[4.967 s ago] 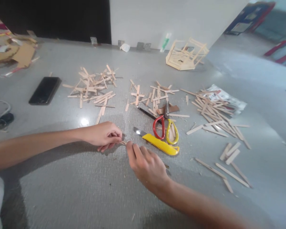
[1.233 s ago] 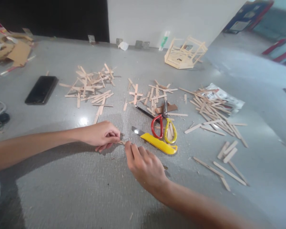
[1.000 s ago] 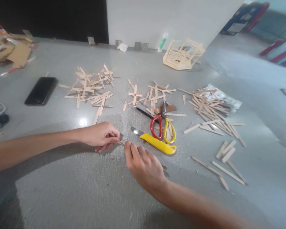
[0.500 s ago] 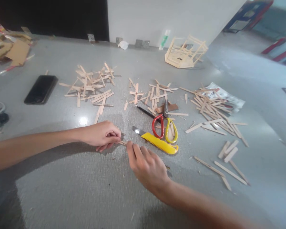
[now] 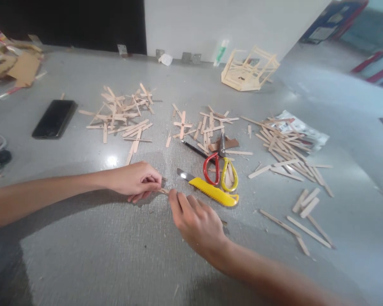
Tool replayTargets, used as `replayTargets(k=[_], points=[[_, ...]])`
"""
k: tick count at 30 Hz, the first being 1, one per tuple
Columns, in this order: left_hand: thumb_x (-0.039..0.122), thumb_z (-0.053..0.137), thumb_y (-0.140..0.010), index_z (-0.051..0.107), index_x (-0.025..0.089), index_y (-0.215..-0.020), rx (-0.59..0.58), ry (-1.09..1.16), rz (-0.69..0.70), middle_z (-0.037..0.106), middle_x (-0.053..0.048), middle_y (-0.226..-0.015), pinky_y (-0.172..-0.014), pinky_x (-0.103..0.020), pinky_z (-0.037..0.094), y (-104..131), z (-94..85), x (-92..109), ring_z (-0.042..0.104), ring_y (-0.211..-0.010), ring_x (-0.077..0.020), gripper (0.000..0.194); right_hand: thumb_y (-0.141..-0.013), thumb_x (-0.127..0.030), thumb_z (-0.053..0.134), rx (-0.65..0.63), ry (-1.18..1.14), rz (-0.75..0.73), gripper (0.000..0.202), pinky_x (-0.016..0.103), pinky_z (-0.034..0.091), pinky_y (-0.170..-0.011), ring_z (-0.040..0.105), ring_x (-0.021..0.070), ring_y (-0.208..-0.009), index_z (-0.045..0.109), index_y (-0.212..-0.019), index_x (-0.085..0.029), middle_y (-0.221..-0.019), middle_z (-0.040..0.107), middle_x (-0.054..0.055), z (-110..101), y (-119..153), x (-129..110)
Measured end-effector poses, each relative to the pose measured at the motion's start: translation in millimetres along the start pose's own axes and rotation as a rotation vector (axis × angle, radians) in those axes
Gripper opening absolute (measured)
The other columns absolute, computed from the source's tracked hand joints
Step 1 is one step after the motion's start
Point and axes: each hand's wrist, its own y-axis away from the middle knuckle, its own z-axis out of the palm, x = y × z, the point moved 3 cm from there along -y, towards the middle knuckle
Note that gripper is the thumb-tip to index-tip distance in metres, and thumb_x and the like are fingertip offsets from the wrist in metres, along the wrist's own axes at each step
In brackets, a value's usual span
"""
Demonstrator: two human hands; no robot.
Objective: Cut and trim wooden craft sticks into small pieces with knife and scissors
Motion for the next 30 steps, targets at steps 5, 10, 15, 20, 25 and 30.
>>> replayTargets(k=[5,10,15,20,25,30], points=[[0.025,0.050,-0.099,0.054,0.014,-0.066,0.009,-0.013,-0.021,0.062,-0.001,-0.054,-0.038,-0.015,0.045,0.2,-0.4,0.9,0.058,-0.038,-0.0092,0.035,-0.089,0.001,0.050,0.010,0.010,-0.005,0.026,0.027,0.038,-0.056,0.055,0.0113,-0.059,0.069,-0.105,-0.008,-0.069,0.062,0.000,-0.3,-1.0,-1.1],[0.025,0.049,-0.100,0.053,0.015,-0.065,0.013,-0.015,-0.006,0.059,0.001,-0.049,-0.039,-0.016,0.045,-0.8,0.1,0.3,0.057,-0.037,-0.0090,0.036,-0.089,0.000,0.050,0.003,0.012,0.002,0.027,0.028,0.038,-0.055,0.055,0.0113,-0.058,0.069,-0.104,-0.009,-0.068,0.061,-0.001,0.6,-1.3,-0.6],[0.026,0.051,-0.098,0.053,0.015,-0.065,0.013,0.001,-0.006,0.058,0.001,-0.048,-0.039,-0.016,0.044,-0.6,0.3,-0.7,0.057,-0.036,-0.0088,0.035,-0.088,0.002,0.048,-0.006,-0.003,0.016,0.030,0.028,0.037,-0.055,0.055,0.0116,-0.059,0.070,-0.104,-0.010,-0.070,0.063,0.000,1.3,-0.4,-0.2],[0.029,0.051,-0.098,0.053,0.015,-0.065,0.015,-0.004,0.026,0.059,0.000,-0.049,-0.040,-0.016,0.044,-0.8,0.6,-1.0,0.056,-0.036,-0.0083,0.036,-0.088,0.001,0.047,-0.002,-0.016,0.018,0.030,0.028,0.037,-0.055,0.055,0.0115,-0.058,0.070,-0.103,-0.010,-0.069,0.062,0.000,0.7,-1.0,-0.2],[0.028,0.050,-0.099,0.053,0.015,-0.065,0.013,-0.015,0.005,0.060,0.000,-0.049,-0.040,-0.016,0.045,-1.4,0.4,-2.6,0.057,-0.037,-0.0092,0.036,-0.087,0.002,0.046,0.007,-0.027,0.014,0.031,0.028,0.037,-0.054,0.056,0.0117,-0.058,0.069,-0.103,-0.010,-0.069,0.062,0.000,0.0,-1.8,-0.1],[0.033,0.050,-0.099,0.055,0.014,-0.067,0.009,-0.006,0.038,0.060,0.000,-0.050,-0.041,-0.017,0.045,-1.0,-0.1,-4.6,0.058,-0.038,-0.0095,0.038,-0.086,0.003,0.049,0.005,-0.011,0.007,0.029,0.028,0.037,-0.054,0.056,0.0115,-0.057,0.069,-0.104,-0.008,-0.069,0.063,0.000,0.3,-1.8,-0.7]])
